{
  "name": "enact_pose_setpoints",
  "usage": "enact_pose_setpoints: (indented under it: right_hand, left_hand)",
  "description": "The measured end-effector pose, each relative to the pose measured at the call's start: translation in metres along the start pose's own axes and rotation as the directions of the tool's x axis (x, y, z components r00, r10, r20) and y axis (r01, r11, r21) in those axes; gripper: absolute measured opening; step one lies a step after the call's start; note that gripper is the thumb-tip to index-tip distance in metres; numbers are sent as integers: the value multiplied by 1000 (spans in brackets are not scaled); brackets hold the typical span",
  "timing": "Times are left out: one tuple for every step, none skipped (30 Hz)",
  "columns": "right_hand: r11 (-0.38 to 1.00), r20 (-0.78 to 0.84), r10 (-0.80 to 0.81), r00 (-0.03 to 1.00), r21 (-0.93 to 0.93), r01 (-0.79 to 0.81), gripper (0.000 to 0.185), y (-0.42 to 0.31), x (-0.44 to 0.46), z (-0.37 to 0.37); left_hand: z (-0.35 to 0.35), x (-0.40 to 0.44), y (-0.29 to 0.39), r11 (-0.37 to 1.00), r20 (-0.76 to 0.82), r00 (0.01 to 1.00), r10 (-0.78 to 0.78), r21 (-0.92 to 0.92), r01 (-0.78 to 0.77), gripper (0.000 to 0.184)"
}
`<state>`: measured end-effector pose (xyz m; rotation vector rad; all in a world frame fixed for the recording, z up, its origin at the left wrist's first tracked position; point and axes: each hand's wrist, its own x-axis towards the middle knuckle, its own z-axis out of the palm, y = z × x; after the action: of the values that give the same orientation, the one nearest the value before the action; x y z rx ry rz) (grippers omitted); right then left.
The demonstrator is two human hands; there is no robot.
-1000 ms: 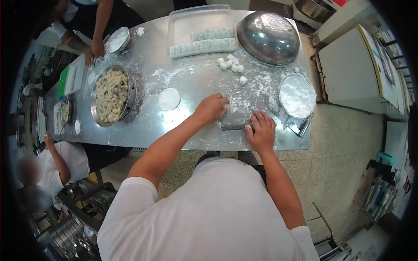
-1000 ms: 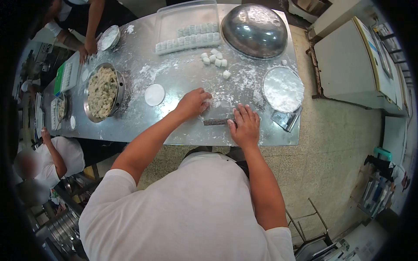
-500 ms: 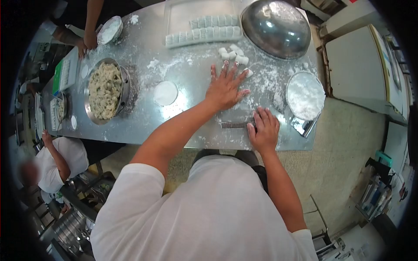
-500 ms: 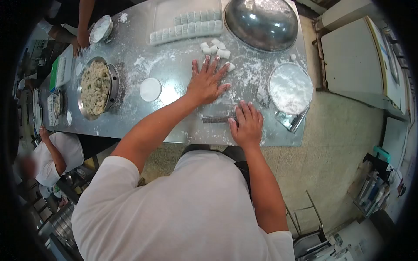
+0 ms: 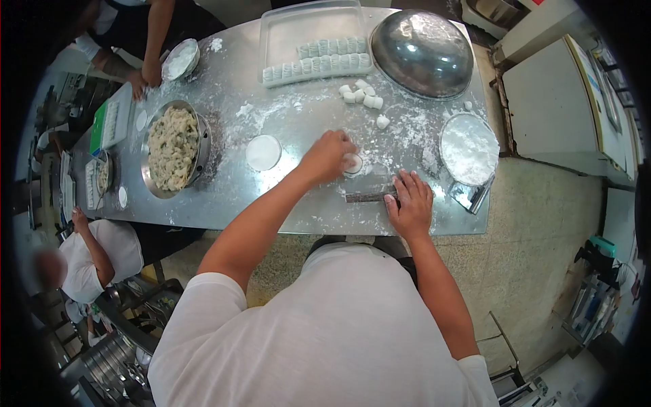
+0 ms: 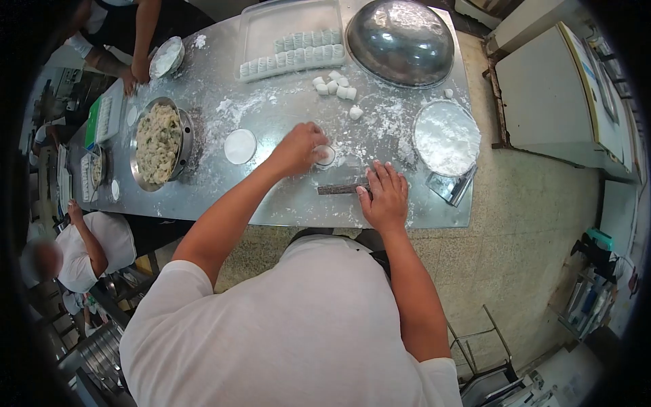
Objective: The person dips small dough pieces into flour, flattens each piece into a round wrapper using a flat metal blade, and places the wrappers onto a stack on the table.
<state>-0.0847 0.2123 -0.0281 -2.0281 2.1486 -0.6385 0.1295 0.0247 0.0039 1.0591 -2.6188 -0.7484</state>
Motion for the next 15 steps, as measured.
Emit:
enact_pose_setpoints:
  right_hand:
    - [1000, 0, -4, 1000, 15, 4, 46, 1, 0, 0]
    - [1000, 6, -11, 1000, 15, 11, 46, 2, -1, -1]
    - [1000, 25, -15, 1000, 10, 15, 49, 2, -5, -2]
    - [1000, 48, -16, 999, 3, 16, 52, 1, -11, -3]
    - [1000, 59, -17, 998, -1, 17, 52, 1, -17, -4]
    - [999, 78, -23, 997, -38, 26, 56, -1, -21, -4]
    - [997, 100, -26, 995, -73, 33, 61, -4, -22, -5]
    - [997, 115, -22, 993, -73, 31, 61, -5, -15, 0]
    - [993, 118, 30, 993, -117, -16, 65, -9, 4, 2]
    - [985, 117, 85, 989, -162, -66, 68, -12, 26, 4]
    - [973, 122, 131, 984, -205, -104, 69, -16, 54, 4]
    - [959, 123, 174, 977, -248, -140, 70, -17, 78, 6]
    - [958, 124, 178, 976, -250, -143, 70, -12, 92, 13]
    - [961, 63, 152, 986, -243, -133, 70, -9, 105, 16]
    - [964, -3, 121, 993, -240, -118, 69, -6, 112, 16]
  left_hand:
    - [3, -6, 2, 998, 54, 998, -36, -45, 39, 35]
    - [6, -11, 4, 993, 109, 992, -68, -89, 78, 31]
    - [8, -11, 8, 985, 83, 992, -99, -136, 110, 23]
    - [12, -14, 14, 983, 86, 991, -104, -145, 116, 23]
    - [16, -15, 20, 947, 163, 978, -131, -271, 173, 25]
    - [18, -16, 28, 891, 240, 959, -148, -388, 234, 28]
    - [21, -18, 37, 847, 221, 965, -144, -477, 236, 23]
    - [22, -17, 39, 840, 230, 962, -149, -484, 246, 23]
    - [25, -17, 41, 864, 225, 960, -166, -436, 251, 22]
    - [26, -16, 44, 888, 219, 959, -178, -386, 252, 21]
    - [24, -12, 45, 909, 164, 960, -229, -317, 271, 20]
    - [24, -7, 44, 906, 178, 958, -225, -322, 273, 20]
    - [22, 0, 41, 908, 131, 956, -262, -302, 290, 21]
    - [19, 6, 37, 910, 79, 952, -295, -280, 305, 23]
    - [17, 11, 36, 920, 117, 954, -277, -254, 299, 25]
